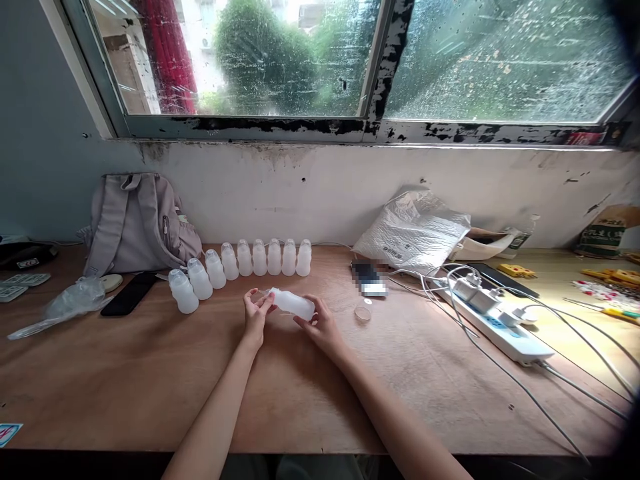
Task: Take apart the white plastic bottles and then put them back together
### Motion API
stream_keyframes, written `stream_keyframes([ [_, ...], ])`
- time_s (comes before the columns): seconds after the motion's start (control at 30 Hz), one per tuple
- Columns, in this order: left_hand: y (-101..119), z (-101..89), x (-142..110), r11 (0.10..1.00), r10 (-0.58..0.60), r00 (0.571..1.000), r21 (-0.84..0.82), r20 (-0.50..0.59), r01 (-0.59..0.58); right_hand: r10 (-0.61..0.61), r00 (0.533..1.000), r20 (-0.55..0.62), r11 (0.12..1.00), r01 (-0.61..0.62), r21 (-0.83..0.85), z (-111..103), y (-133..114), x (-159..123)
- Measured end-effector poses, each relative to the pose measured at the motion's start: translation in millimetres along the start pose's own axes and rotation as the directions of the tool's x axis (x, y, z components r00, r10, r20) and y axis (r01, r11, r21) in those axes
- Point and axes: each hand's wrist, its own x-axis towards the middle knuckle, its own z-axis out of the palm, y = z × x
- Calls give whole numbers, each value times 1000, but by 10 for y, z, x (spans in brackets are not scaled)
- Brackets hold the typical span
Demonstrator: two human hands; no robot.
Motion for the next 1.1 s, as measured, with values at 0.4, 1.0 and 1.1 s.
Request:
stream_keyframes([
  [0.4, 15, -49, 31, 976, -200, 974, -62, 103, 207, -42, 999, -15, 999, 41, -33, -16, 0, 3],
  [1.0, 2, -11, -4, 985, -169, 985, 30, 44, 168, -255, 963, -84, 945, 229, -235, -3, 30, 6],
  [1.1, 17, -13, -1, 989, -140, 989, 54, 45, 138, -190, 980, -63, 962, 173, -213, -19, 11, 0],
])
